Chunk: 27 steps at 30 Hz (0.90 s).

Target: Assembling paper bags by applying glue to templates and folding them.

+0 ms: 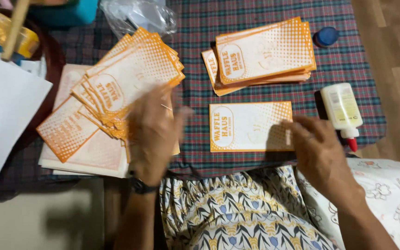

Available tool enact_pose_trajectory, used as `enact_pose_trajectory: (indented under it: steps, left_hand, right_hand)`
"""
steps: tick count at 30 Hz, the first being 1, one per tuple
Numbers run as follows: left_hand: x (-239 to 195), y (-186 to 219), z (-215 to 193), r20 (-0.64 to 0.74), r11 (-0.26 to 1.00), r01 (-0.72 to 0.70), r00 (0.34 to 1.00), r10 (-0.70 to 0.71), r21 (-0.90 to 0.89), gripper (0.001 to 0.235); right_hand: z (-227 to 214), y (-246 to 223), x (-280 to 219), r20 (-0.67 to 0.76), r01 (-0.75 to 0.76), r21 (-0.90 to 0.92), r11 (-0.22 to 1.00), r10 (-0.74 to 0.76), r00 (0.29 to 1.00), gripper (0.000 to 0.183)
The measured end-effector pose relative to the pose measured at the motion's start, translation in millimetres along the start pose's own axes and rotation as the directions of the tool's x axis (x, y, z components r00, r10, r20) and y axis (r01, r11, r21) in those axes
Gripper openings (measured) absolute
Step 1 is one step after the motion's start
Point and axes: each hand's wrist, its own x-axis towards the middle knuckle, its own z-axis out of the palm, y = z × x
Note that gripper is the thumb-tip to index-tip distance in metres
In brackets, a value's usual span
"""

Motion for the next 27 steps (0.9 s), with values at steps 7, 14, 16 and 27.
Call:
enact_pose_trajectory:
  steps: [7,14,16,27]
  left_hand:
    - [-36,62,22,0.123,0.667,-0.253,0.878,0.462,-0.700,0.056]
    - [-37,63,27,0.189,0.706,-0.217,0.874,0.448,-0.674,0.039]
    - [-31,63,23,0.146,0.682,-0.224,0.886,0.440,-0.696,0.030]
    - [-19,59,19,0.199,0.634,-0.083,0.911,0.361,-0.769,0.014]
  right_hand:
    - [-11,-1,-2,0.115,-0.355,0.213,0.910,0.338,0.934,0.038]
    - [-16,3,6,0.246,-0.478,0.808,0.345,0.539,0.805,0.050]
    - [-7,8,1,0.220,-0.439,0.842,0.312,0.545,0.809,0.043]
    - [-8,6,7,-0.169,-0.288,0.563,0.775,0.450,0.877,0.033]
